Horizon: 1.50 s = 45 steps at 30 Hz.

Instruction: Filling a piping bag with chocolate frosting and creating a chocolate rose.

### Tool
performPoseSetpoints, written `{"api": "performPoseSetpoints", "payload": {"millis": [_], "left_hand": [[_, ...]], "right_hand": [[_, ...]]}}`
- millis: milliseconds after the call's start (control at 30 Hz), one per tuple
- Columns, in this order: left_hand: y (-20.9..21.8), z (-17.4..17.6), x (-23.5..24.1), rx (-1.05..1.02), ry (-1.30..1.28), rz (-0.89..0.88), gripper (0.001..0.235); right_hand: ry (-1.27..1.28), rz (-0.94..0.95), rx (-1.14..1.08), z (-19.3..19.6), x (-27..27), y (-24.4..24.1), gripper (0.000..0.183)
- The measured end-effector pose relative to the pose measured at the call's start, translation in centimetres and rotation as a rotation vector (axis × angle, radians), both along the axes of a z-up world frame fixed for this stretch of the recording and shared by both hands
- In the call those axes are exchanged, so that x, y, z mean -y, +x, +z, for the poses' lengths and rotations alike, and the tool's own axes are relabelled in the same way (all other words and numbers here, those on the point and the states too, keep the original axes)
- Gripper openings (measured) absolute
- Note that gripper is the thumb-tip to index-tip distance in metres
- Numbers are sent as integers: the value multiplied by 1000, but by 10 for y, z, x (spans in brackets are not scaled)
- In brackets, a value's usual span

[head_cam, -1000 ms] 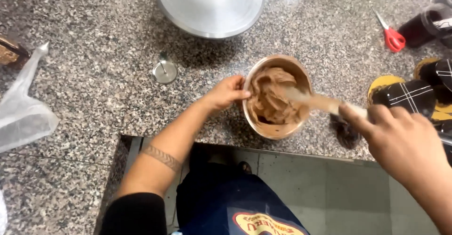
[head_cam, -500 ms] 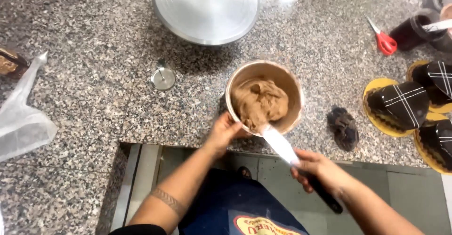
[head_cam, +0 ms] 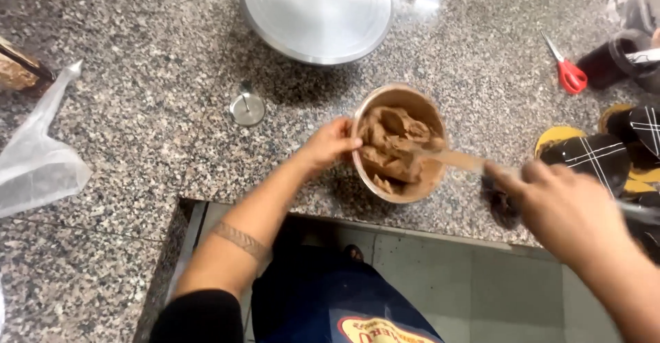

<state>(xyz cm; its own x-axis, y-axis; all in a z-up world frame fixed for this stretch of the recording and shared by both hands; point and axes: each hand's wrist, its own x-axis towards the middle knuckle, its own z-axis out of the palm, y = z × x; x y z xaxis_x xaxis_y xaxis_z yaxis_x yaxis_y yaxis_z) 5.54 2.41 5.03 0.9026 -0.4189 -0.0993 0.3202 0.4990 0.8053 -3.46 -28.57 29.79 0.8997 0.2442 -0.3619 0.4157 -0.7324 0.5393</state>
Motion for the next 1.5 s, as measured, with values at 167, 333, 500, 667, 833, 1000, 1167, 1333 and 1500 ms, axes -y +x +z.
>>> {"api": "performPoseSetpoints", "payload": {"millis": [167, 333, 500, 667, 833, 1000, 1167, 1333, 1500], "left_hand": [[11, 101, -14, 530, 661, -307, 25], [-26, 52, -19, 211, 526, -139, 22], [-67, -57, 31, 126, 67, 188, 26], [-87, -57, 35, -87, -181, 251, 20], [-67, -69, 22, -86, -125, 277, 20], [-30, -18, -14, 219, 212, 139, 28], [-7, 77, -50, 474, 778, -166, 23], [-25, 18, -61, 313, 384, -28, 26], [-47, -17, -54, 169, 104, 143, 28]], "right_hand": [[-305, 148, 141, 17, 29, 16, 73], [634, -723, -362, -101, 62, -15, 55], [1381, -1288, -733, -97, 20, -40, 50], [1184, -815, -491, -67, 35, -10, 54], [511, -212, -91, -66, 13, -7, 66], [58, -48, -85, 5, -3, 10, 66], [-54, 175, 151, -4, 39, 42, 80], [945, -986, -497, -113, 32, 1, 31], [1281, -1219, -893, -98, 19, -15, 42]]}}
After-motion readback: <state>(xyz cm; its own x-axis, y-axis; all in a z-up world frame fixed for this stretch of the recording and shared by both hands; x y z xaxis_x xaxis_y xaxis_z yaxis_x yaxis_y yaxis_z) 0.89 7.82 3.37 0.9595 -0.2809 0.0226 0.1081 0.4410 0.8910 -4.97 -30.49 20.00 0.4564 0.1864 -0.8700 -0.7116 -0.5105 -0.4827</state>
